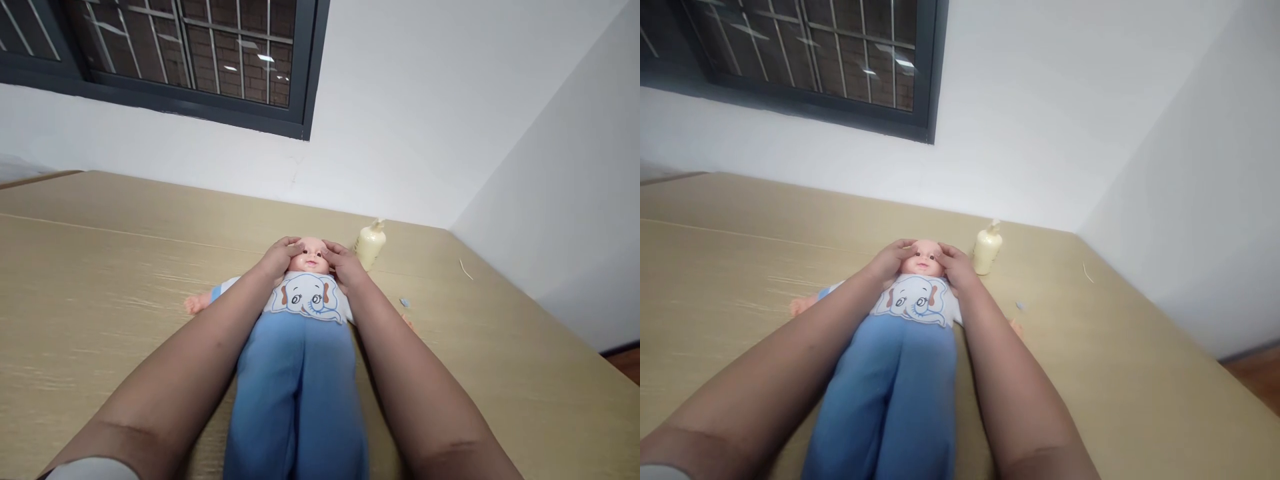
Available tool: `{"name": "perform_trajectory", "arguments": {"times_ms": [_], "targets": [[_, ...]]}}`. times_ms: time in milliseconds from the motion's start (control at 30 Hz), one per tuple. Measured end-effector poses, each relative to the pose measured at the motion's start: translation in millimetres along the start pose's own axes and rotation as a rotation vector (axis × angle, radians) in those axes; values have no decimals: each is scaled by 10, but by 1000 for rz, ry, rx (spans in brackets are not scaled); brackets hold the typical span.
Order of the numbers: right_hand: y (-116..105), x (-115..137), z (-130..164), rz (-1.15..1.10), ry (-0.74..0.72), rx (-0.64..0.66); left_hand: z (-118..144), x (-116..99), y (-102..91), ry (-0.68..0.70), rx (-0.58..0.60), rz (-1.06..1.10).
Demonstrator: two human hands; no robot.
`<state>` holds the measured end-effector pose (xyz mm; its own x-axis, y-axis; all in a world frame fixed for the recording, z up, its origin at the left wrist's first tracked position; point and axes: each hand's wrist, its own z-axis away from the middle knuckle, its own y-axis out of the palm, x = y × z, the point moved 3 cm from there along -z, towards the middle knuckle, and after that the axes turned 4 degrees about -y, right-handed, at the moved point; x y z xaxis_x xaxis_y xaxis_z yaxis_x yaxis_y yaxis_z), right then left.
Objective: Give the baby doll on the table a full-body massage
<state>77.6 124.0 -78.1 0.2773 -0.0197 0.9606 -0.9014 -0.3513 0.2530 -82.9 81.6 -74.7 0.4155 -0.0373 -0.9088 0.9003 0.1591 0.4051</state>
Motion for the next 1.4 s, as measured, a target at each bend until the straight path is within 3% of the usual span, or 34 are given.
{"name": "perform_trajectory", "arguments": {"times_ms": [167,333,567,700,967,1400], "targets": [[-44,37,41,-26,41,51,30,-12,-26,8,34,33],[4,20,2,10,-23,29,24,-36,12,48,40,-9],[20,-3,-74,69,-84,-28,17,-44,22,78,-57,-140],[42,10,-39,18,-50,-21,27,-40,12,70,-82,-152],[1,58,39,-39,39,25,32,-35,6,45,-23,-32],[76,44,-44,5,-103,28,74,-81,14,102,-93,-103]]}}
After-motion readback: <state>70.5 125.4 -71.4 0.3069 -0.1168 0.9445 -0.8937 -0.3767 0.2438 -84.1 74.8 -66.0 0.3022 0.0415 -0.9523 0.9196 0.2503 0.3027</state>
